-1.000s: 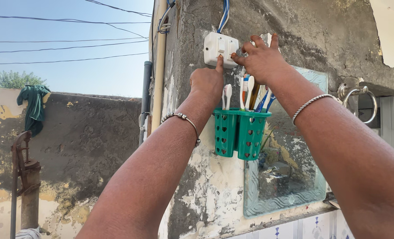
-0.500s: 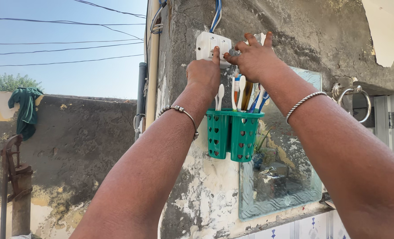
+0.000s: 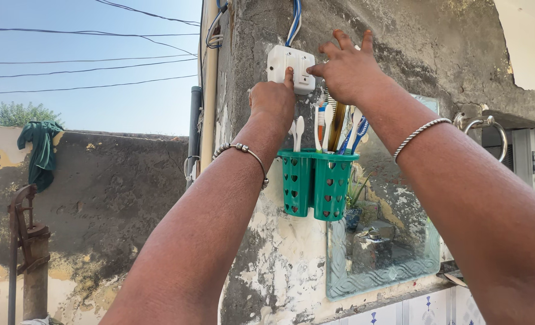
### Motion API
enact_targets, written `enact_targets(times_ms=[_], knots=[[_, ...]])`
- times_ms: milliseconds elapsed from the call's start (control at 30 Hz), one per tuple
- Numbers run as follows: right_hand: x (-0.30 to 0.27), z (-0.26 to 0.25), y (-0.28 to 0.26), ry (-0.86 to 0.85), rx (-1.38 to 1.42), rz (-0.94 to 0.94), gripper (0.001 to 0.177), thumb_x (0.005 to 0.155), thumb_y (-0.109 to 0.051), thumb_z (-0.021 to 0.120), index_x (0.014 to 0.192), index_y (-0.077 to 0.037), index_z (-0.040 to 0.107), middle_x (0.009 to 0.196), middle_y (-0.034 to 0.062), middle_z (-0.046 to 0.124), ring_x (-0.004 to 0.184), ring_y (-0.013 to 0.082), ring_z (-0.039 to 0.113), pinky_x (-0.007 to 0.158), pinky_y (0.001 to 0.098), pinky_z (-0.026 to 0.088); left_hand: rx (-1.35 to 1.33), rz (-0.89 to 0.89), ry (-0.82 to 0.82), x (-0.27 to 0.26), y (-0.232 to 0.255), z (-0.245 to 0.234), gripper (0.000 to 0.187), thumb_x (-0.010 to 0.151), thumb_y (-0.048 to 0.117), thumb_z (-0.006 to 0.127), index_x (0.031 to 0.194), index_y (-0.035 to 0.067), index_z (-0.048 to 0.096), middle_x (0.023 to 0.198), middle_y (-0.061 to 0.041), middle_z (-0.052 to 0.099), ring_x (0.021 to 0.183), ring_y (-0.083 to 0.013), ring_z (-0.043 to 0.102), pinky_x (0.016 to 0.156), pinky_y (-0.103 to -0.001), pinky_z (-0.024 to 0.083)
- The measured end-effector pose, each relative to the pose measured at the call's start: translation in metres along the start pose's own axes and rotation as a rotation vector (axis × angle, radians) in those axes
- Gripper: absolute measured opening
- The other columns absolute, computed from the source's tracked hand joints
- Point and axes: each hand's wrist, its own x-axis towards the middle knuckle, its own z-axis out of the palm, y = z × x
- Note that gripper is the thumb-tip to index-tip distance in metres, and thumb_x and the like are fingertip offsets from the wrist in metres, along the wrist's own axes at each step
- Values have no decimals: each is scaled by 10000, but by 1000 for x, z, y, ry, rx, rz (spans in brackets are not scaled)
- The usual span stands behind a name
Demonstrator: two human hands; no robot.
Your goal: The person moves through several rooms and an outdoor area, repeatedly pressing and toggling multiple wall switches and sockets. The person also briefly adjusts a curtain and handles a toothbrush holder near a sink.
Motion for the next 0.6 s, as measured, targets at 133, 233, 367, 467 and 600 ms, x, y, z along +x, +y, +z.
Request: enact_targets(times_ms=[133, 233, 367, 467, 600], knots=[[-5, -7, 0, 89, 63, 10, 484, 955, -110, 557, 1323, -401, 675, 1593, 88, 395, 1553, 331, 148, 1173, 733, 33, -2, -5, -14, 4, 1, 2, 928, 930, 187, 663, 1653, 120, 84, 1142, -83, 742, 951, -234, 742, 665, -426, 627], [-15, -16, -4, 98, 114, 25, 514, 892, -62, 606, 1300, -359, 701, 1580, 84, 420, 1565, 327, 157, 1180, 731, 50, -13, -7, -14, 4, 1, 5, 931, 931, 190, 663, 1653, 115, 81, 1154, -84, 739, 961, -234, 740, 669, -426, 628], [-38, -34, -14, 186, 273, 40, 491, 854, -65, 627, 1299, -259, 705, 1533, 121, 440, 1541, 349, 183, 1164, 736, 74, -7, -1, -14, 4, 1, 8, 936, 927, 196, 664, 1647, 97, 75, 1169, -83, 731, 962, -223, 738, 658, -418, 636], [-67, -50, -29, 286, 316, 24, 442, 875, -84, 620, 1289, -209, 714, 1509, 139, 455, 1531, 370, 204, 1165, 728, 102, -30, -4, 7, 6, 1, 11, 928, 922, 196, 663, 1640, 95, 85, 1178, -68, 728, 969, -224, 734, 671, -424, 631], [-122, -75, -55, 339, 366, -1, 368, 934, -103, 606, 1275, -174, 722, 1485, 138, 486, 1546, 380, 244, 1197, 712, 157, -72, -9, 53, 3, 2, 11, 915, 923, 191, 662, 1639, 79, 103, 1138, -91, 740, 945, -239, 742, 656, -441, 621]])
